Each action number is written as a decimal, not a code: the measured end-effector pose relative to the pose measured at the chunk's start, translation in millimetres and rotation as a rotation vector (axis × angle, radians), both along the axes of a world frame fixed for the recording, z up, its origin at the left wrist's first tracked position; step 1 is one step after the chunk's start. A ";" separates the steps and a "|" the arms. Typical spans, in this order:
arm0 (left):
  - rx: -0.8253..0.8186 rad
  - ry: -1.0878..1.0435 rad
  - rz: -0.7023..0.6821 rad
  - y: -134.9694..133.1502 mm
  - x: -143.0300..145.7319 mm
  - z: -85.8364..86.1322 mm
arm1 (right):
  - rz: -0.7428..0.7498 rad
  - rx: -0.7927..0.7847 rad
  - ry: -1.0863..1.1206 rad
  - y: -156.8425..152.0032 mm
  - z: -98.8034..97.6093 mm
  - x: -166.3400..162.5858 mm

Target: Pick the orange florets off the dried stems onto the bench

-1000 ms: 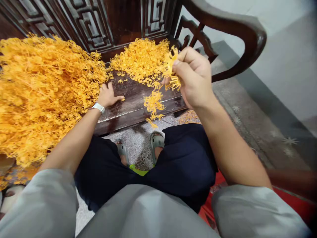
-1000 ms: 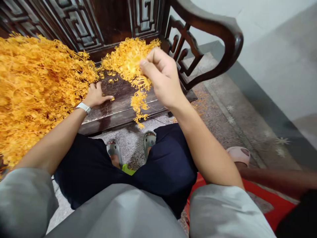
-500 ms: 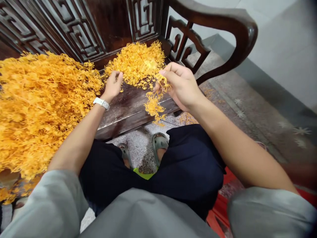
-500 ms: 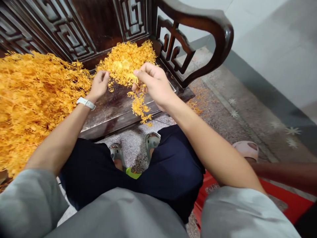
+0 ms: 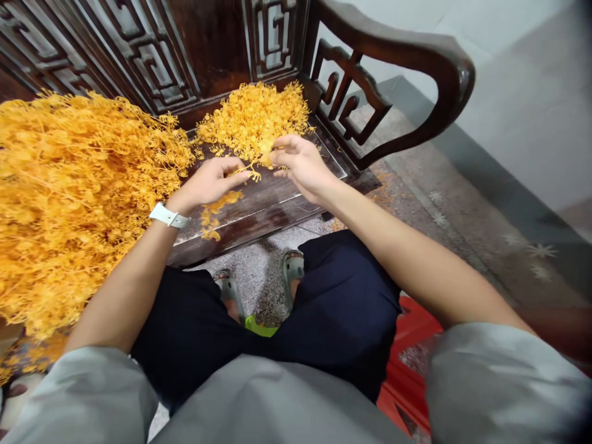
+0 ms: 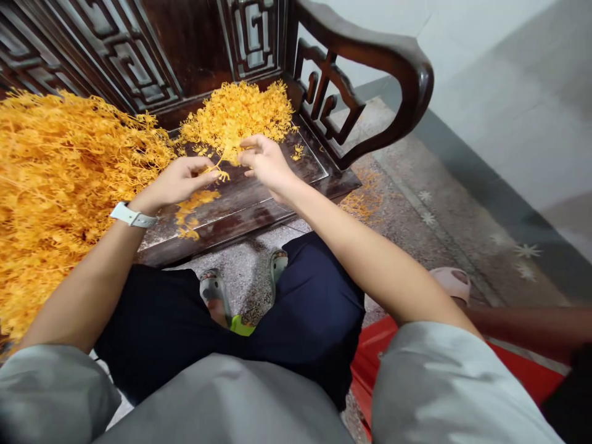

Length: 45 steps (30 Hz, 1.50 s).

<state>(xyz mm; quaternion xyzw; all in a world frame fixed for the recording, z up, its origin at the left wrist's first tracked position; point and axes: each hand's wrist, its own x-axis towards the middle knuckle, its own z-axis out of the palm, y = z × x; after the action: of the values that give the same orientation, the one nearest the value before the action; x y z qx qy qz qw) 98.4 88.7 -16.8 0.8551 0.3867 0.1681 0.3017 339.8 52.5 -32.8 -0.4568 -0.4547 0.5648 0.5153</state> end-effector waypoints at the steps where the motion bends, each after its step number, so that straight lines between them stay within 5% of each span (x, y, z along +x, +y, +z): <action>1: 0.037 0.077 0.006 -1.8 -8.5 3.1 | 0.007 -0.015 -0.019 1.3 0.0 0.8; 6: 0.189 0.422 0.034 -19.2 -36.0 5.4 | 0.177 -0.121 -0.100 11.3 4.0 -14.5; 10: 0.324 0.605 0.070 -34.4 -50.7 2.8 | 0.237 -0.012 -0.288 25.4 -5.3 -42.7; 17: 0.385 0.699 0.049 -59.7 -66.0 6.1 | 0.293 0.023 -0.346 27.9 -26.0 -61.4; 20: 0.312 0.655 0.013 -68.2 -70.9 5.1 | 0.163 0.007 -0.313 37.5 -28.0 -42.9; 23: 0.272 0.683 0.002 -74.0 -82.0 3.8 | -0.207 -0.020 -0.325 54.0 -29.9 0.5; 25: 0.241 0.704 0.069 -75.8 -92.5 4.5 | -0.249 -0.005 -0.393 57.7 -34.6 32.8; 27: 0.229 0.710 0.152 -75.2 -103.2 6.0 | 0.065 -0.035 -0.500 51.7 -41.8 54.6; 31: 0.234 0.779 0.208 -68.1 -118.1 4.2 | 1.064 -0.244 -0.597 30.5 -47.5 50.8; 32: 0.220 0.798 0.202 -66.0 -119.7 2.5 | 1.166 -0.268 -0.541 28.5 -44.2 43.4; 34: 0.188 0.818 0.174 -62.7 -120.3 -1.0 | 1.009 -0.241 -0.307 30.8 -32.0 28.2; 38: 0.191 0.813 0.104 -60.4 -112.9 -2.7 | 0.280 -0.172 0.100 44.6 -8.1 9.6; 42: 0.236 0.728 0.079 -60.6 -99.8 3.1 | 0.288 -0.259 0.003 38.8 -13.6 -4.5; 45: 0.293 0.654 0.055 -59.5 -87.9 7.3 | 0.351 -0.172 -0.229 26.9 -22.8 -19.3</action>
<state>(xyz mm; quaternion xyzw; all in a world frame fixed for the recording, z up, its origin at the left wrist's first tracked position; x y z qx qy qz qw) 10.5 29.1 -9.5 0.8870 0.4576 -0.0529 0.0317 320.5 79.3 -55.6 -0.4742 -0.5329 0.6269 0.3134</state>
